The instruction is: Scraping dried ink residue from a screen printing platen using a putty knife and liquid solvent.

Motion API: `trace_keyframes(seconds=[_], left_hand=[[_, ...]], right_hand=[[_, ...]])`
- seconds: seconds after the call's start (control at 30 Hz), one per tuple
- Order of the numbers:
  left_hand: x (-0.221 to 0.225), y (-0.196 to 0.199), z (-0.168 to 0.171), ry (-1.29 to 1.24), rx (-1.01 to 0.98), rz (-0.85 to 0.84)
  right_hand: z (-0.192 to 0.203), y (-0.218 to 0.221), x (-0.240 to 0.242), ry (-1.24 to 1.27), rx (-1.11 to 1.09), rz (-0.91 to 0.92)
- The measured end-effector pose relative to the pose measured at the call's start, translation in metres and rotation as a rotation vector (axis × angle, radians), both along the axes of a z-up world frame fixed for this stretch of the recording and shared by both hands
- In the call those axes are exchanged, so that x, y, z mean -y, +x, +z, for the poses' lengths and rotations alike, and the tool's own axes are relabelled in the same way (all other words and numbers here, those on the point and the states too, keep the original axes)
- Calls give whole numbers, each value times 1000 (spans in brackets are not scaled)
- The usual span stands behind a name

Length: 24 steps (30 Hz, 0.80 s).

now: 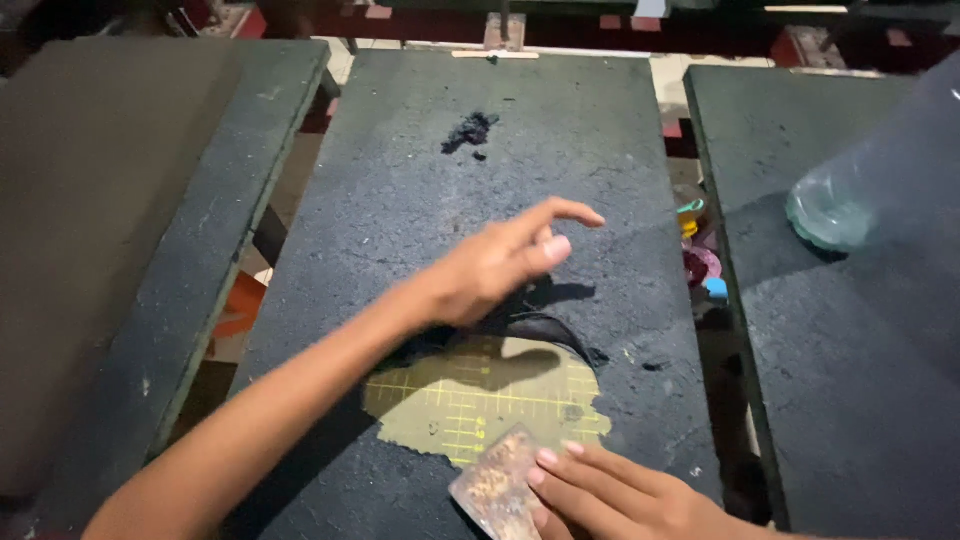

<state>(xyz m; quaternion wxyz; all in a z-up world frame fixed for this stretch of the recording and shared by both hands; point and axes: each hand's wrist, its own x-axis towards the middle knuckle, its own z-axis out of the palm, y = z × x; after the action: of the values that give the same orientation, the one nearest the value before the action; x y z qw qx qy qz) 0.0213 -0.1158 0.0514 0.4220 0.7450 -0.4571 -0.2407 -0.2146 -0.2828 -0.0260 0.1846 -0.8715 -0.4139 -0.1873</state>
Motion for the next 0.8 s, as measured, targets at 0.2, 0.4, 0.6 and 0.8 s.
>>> trace_keyframes(seconds=[0.2,0.4,0.6,0.8], left_hand=[[18,-12,-12,-52,654,-326],[47,-46,-43,2,1094,-389],[59,-42,-58,73,1021,-420],[54,-37,-80,-174,1304,-338]], right_hand=[[16,6,-15,196,60,-108],[10,13,-11,169,168,-25],[10,14,-4,94,203,39],[6,17,2,60,232,58]])
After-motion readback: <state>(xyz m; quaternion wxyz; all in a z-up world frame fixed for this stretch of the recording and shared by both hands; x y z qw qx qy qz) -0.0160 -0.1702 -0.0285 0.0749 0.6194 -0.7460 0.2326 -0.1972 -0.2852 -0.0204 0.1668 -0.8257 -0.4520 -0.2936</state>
